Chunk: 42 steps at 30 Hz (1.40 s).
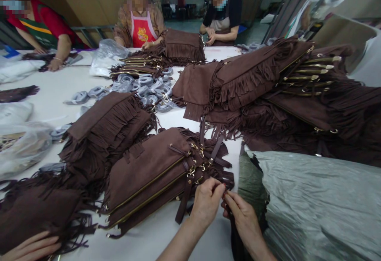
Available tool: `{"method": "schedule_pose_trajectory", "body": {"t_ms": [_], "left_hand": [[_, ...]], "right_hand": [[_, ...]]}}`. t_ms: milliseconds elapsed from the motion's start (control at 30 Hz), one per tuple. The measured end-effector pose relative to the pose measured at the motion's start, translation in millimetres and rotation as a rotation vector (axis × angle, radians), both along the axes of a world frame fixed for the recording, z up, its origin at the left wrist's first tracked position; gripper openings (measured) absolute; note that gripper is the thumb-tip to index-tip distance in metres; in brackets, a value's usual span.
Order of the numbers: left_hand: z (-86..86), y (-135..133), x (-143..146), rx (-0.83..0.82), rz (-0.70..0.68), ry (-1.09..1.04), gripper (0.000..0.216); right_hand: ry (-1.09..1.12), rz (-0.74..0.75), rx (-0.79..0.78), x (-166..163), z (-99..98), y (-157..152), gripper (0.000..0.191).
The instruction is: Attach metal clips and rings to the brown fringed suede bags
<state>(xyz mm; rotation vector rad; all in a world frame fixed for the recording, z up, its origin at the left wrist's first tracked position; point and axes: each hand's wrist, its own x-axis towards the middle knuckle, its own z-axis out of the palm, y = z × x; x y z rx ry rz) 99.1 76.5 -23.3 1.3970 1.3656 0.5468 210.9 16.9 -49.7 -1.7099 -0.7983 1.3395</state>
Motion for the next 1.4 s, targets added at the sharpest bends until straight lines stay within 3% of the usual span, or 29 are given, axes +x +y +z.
{"method": "schedule_pose_trajectory", "body": {"t_ms": [200,300,433,533,700,800,967,1200,1400], "left_hand": [[-15.9,-1.4,0.9,-0.203,0.061,0.058,0.02],[-23.7,-12.3,-1.0,-0.184,0.041,0.171,0.023],[-28.3,-24.1,-2.3,-0.123,-0.044,0.324,0.024],[-27.9,-29.4,-4.4,-0.011,-0.169,0.495,0.026],[-25.0,-27.3,-9.8,0.578,-0.528,0.803,0.031],[-28.0,-17.0,-8.4,0.768,-0.575,0.971,0.032],[-34.3,5.9,-5.9,0.83,-0.566,0.969,0.018],[-23.9,21.7,-14.8,0.865,-0.381,0.766,0.006],[-20.3,25.9,-15.9,0.792,-0.377,0.699,0.011]], "right_hand": [[-0.549,0.351,0.338,-3.3,-9.0,-12.2,0.032],[-0.802,0.397,0.454,-6.7,-25.0,-21.2,0.031],[-0.985,0.405,0.48,-13.3,-34.5,-25.5,0.028],[-1.0,0.418,0.442,-14.1,-32.1,-24.8,0.024],[-0.924,0.358,0.313,-5.2,-30.9,-26.4,0.022],[-0.901,0.342,0.235,-0.2,-32.0,-27.1,0.023],[-0.871,0.321,0.172,-1.5,-33.8,-18.4,0.023],[-0.906,0.183,0.382,-16.6,-42.6,16.7,0.019],[-0.918,0.151,0.496,-24.0,-47.7,38.2,0.019]]}}
